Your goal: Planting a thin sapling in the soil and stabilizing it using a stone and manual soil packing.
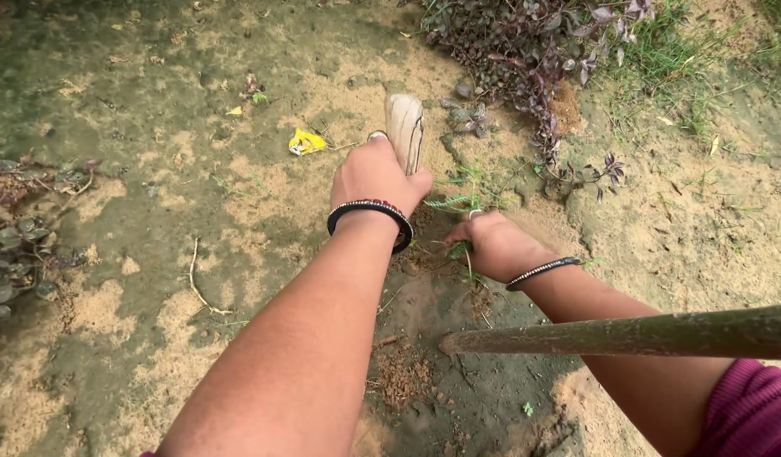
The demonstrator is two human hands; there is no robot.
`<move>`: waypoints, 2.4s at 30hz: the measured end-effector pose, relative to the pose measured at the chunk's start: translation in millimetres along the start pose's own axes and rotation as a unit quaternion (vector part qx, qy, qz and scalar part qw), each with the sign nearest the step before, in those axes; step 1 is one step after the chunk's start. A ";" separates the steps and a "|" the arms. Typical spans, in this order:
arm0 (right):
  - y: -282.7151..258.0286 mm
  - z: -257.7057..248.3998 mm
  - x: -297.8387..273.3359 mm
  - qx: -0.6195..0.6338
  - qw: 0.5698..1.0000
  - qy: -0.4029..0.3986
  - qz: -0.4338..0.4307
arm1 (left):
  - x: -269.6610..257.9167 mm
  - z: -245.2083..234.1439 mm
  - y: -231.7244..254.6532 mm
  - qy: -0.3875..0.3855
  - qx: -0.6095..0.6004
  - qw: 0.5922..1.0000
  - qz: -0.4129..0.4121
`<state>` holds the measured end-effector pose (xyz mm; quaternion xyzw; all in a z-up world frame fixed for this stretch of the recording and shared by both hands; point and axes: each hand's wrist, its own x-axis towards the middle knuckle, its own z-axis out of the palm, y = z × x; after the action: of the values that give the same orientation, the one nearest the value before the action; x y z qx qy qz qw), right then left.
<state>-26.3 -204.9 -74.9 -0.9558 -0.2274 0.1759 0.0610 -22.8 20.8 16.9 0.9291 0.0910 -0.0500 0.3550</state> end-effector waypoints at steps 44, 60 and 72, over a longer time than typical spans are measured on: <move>-44.5 2.0 -2.4 -0.021 0.980 -0.079 -0.184 | -8.3 3.7 -5.5 -0.035 0.011 0.999 -0.027; 47.8 -45.8 -87.0 -0.014 0.972 -0.035 0.231 | -22.3 45.5 34.1 -0.082 -0.007 0.993 0.081; 94.4 -8.5 -113.4 0.008 0.949 -0.006 0.315 | -24.9 97.4 87.7 -0.166 0.026 0.981 0.101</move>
<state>-78.9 -340.9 -50.6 -0.9773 0.0859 0.1934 0.0091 -32.0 -111.8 5.6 0.9212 -0.0651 -0.1692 0.3444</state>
